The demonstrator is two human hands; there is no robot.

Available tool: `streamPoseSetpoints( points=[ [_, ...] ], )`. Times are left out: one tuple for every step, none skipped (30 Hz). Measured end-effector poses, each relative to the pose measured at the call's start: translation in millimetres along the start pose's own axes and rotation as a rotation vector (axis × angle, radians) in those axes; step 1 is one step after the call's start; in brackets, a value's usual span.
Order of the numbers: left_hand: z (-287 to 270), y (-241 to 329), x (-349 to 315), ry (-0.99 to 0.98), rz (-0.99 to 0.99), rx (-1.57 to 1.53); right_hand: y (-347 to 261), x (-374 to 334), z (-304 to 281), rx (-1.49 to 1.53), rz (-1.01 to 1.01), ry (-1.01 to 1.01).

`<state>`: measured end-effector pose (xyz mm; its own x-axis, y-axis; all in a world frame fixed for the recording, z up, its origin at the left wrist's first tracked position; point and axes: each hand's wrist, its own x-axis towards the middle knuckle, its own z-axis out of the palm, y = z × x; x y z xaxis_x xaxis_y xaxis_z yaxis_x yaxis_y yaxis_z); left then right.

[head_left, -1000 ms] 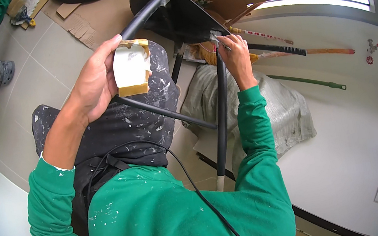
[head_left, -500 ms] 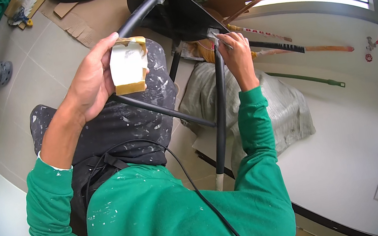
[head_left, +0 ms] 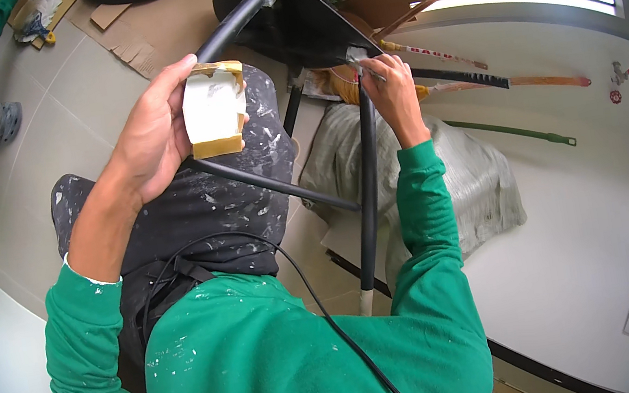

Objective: The person applies a white substance to the joints and underside of a black chair frame using a brush.

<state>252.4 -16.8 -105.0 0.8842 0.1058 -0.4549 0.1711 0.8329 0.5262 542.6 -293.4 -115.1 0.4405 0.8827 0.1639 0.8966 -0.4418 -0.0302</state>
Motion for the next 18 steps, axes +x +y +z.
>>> streamPoseSetpoints(
  points=[
    [0, 0, 0, 0.007, 0.002, 0.002, -3, -1, -2, 0.001, 0.000, -0.026],
    [0, -1, 0, 0.013, 0.004, 0.004, -6, 1, -3, 0.013, 0.001, -0.033],
    [-1, -1, 0, 0.007, 0.003, 0.001, -9, 2, -7, 0.019, 0.007, -0.039],
    [-2, -1, -1, 0.000, 0.003, -0.002, -11, 3, -10, 0.024, 0.014, -0.044],
    [-3, -1, -1, -0.006, 0.001, -0.005, -11, 6, -11, 0.020, 0.005, -0.013],
    [-3, -1, -1, -0.011, 0.002, -0.002, -10, 9, -11, 0.016, 0.001, 0.019],
    [-3, -1, 0, -0.015, 0.003, 0.001, -8, 11, -10, 0.012, -0.004, 0.050],
    [-3, -1, 1, -0.020, 0.004, 0.004, -5, 11, -7, 0.005, 0.000, 0.050],
    [-2, -1, 0, -0.020, 0.001, 0.002, -1, 11, -2, -0.002, -0.001, 0.049],
    [0, 0, 0, -0.021, -0.001, 0.000, 3, 9, 1, -0.011, -0.001, 0.049],
    [1, 0, 0, -0.022, -0.004, -0.002, 7, 4, 1, -0.028, 0.000, 0.024],
    [1, 0, 0, -0.007, -0.007, 0.002, 3, 3, 0, -0.025, -0.003, 0.001],
    [1, 0, 0, 0.007, -0.010, 0.005, 0, 0, -4, -0.023, -0.005, -0.022],
    [0, 0, -1, 0.021, -0.014, 0.009, -3, -2, -7, -0.021, -0.007, -0.046],
    [0, 0, -1, 0.017, -0.011, 0.010, -5, -3, -12, -0.010, -0.017, -0.045],
    [-1, 0, -1, 0.014, -0.008, 0.011, -7, 0, -14, -0.008, -0.014, -0.028],
    [-1, 0, -1, 0.011, -0.005, 0.013, -9, 3, -16, -0.005, -0.011, -0.011],
    [-1, 0, -1, 0.001, -0.003, 0.012, -9, 4, -19, -0.008, -0.005, 0.007]
  ],
)
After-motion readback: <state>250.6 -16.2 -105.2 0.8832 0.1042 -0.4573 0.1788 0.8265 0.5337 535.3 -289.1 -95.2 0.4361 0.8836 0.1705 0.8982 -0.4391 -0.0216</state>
